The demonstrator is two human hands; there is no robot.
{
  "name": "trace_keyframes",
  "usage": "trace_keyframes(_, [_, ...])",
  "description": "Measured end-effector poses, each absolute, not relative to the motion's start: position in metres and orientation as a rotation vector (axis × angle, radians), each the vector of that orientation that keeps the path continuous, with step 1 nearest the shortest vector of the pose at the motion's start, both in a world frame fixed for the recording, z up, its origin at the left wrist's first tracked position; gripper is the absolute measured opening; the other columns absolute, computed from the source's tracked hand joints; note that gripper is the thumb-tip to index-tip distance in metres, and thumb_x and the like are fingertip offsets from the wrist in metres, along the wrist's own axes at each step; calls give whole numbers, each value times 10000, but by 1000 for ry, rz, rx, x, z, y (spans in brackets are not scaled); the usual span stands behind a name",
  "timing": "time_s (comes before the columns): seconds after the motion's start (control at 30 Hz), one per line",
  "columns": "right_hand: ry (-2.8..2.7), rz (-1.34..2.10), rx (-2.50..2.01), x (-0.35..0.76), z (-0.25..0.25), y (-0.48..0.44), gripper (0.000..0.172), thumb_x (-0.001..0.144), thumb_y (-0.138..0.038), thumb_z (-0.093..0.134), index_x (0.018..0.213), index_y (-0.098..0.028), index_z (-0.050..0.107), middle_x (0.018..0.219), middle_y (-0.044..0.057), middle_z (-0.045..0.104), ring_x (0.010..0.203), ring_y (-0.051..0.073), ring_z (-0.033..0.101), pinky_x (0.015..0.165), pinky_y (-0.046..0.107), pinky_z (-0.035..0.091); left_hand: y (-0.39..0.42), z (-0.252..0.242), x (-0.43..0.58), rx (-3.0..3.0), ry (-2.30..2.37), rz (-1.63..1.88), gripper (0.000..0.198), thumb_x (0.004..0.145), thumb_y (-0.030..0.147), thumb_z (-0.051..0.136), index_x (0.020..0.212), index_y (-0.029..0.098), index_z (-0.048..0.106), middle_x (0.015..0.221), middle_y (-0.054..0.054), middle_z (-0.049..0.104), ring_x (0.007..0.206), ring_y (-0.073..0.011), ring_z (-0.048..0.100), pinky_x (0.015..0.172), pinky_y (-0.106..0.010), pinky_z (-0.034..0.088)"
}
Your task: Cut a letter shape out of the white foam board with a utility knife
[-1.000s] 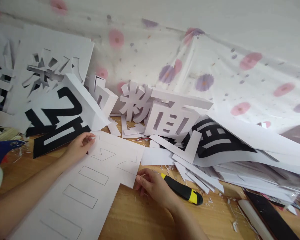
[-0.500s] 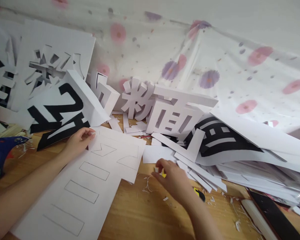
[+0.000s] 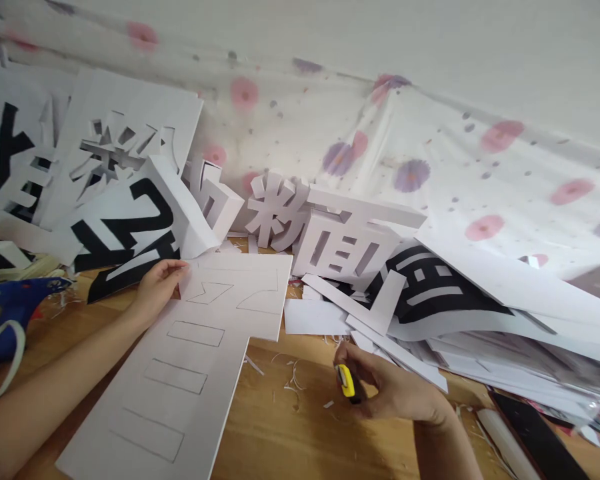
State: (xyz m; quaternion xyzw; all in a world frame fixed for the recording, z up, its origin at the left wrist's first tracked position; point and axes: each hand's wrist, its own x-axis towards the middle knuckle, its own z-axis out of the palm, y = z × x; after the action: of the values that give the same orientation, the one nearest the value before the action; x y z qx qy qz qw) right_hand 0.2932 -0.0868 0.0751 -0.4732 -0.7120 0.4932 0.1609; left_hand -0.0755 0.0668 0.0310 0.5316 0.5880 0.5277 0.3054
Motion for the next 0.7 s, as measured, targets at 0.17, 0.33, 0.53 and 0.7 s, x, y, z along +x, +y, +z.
trace_keyframes(0.17, [-1944, 1448, -1109, 229, 77, -91, 137, 697, -244, 567, 763, -209, 453, 739, -14, 452, 640, 121, 396, 578, 250, 328, 63, 22, -68, 1339, 1513, 1428, 259, 707, 365, 544, 905, 198, 536, 884, -28, 566, 705, -151, 564, 541, -244, 464])
trace_keyframes(0.33, [-1568, 1318, -1354, 186, 50, -88, 263, 704, -354, 607, 847, -236, 420, 676, -46, 440, 611, 122, 400, 581, 253, 322, 57, 18, -63, 1370, 1491, 1429, 251, 720, 342, 544, 934, 215, 509, 867, 2, 516, 612, -113, 530, 547, -250, 451])
trace_keyframes(0.53, [-1425, 1368, -1362, 184, 46, -87, 203, 677, -276, 607, 858, -217, 536, 679, -35, 498, 601, 125, 450, 567, 253, 353, 46, 23, -55, 1595, 1405, 1348, 231, 785, 363, 470, 970, 225, 458, 949, -9, 513, 668, -117, 552, 652, -279, 463])
trace_keyframes(0.7, [-1258, 1302, -1315, 192, 48, -86, 255, 668, -331, 629, 884, -209, 569, 746, -5, 560, 692, 167, 518, 613, 274, 413, 38, 29, -56, 1950, 1553, 1272, 282, 834, 378, 414, 1080, 239, 422, 1093, -57, 520, 769, -157, 575, 669, -300, 452])
